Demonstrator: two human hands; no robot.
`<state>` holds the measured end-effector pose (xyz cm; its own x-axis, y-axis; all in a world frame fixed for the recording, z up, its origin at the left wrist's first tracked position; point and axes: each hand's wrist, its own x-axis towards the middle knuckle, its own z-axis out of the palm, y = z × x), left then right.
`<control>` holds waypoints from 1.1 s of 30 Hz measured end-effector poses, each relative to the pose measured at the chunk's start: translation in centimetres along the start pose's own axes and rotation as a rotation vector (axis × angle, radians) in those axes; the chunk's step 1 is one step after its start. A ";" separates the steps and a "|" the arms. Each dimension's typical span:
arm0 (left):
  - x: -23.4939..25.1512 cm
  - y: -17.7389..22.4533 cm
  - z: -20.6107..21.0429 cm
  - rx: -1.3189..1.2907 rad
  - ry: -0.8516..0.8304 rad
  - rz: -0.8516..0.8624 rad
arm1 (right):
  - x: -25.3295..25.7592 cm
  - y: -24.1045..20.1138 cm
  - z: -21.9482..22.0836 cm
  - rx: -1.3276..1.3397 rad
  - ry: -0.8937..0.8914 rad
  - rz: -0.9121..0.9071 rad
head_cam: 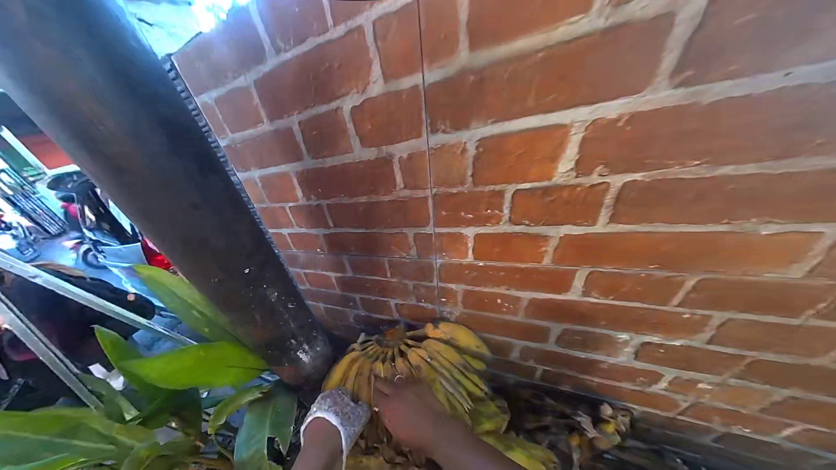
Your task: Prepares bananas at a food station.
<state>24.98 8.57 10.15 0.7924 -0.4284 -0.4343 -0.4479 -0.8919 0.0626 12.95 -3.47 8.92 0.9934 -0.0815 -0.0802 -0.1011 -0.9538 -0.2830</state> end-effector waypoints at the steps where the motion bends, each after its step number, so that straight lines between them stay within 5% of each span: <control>1: -0.1 0.4 -0.3 0.017 -0.003 -0.007 | 0.1 -0.1 -0.1 0.011 0.004 0.018; 14: 2.8 -2.0 -0.3 0.055 -0.035 0.256 | 1.9 -3.3 -2.4 0.024 -0.128 0.301; 21: 4.0 -1.6 0.2 -0.081 0.073 0.206 | 2.6 -4.3 -3.5 0.056 -0.189 0.356; 27: 4.4 -3.1 1.3 -0.465 0.147 0.209 | 3.3 -6.0 -3.8 0.137 -0.234 0.496; 33: 1.7 -4.3 1.8 -0.903 -0.025 0.131 | 3.0 -5.4 -3.3 0.272 -0.216 0.528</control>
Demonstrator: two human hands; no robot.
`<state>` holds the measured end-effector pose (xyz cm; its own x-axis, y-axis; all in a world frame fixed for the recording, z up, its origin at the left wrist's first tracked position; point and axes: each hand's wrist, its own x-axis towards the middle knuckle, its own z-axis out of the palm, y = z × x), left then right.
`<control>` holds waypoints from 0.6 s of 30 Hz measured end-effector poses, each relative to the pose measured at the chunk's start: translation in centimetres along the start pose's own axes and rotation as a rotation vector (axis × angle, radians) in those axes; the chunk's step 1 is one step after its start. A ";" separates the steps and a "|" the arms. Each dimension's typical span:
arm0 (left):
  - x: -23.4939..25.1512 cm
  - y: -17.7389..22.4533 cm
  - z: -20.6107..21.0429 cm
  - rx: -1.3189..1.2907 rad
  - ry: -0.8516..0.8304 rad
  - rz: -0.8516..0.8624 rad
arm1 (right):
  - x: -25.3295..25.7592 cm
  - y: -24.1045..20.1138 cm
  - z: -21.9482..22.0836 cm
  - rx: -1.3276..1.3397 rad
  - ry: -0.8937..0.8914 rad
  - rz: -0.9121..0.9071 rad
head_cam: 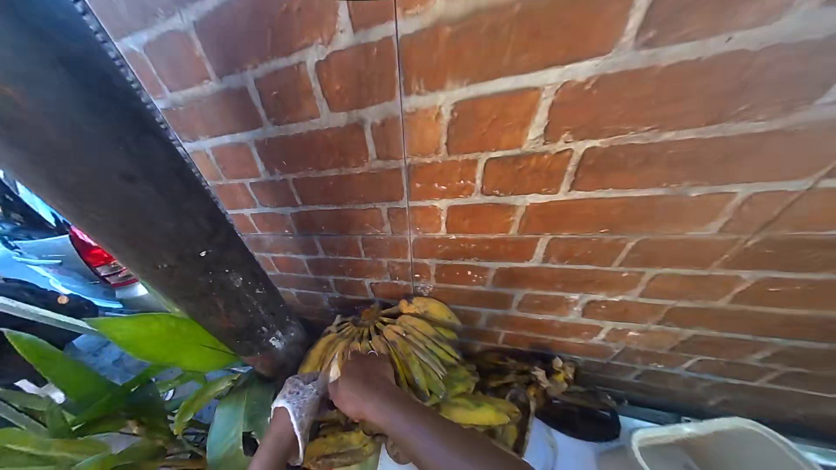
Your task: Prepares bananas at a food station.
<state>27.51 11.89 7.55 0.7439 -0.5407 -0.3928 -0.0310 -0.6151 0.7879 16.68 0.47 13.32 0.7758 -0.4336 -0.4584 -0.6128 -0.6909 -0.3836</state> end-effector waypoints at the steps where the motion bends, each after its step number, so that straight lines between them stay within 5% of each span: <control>1: 0.0 -0.6 0.2 -0.122 -0.009 -0.025 | -0.1 0.2 0.3 0.001 0.016 -0.010; 7: -1.1 -3.7 1.7 -0.708 -0.225 -0.148 | -0.1 1.9 1.0 -0.074 0.055 -0.123; 18: -1.4 -2.9 0.0 -0.443 -0.284 0.098 | 0.1 2.5 1.8 0.075 0.125 -0.153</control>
<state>26.58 14.43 5.80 0.5401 -0.7550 -0.3718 0.2389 -0.2861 0.9279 14.94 -0.26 10.90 0.8704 -0.3989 -0.2887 -0.4924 -0.7114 -0.5015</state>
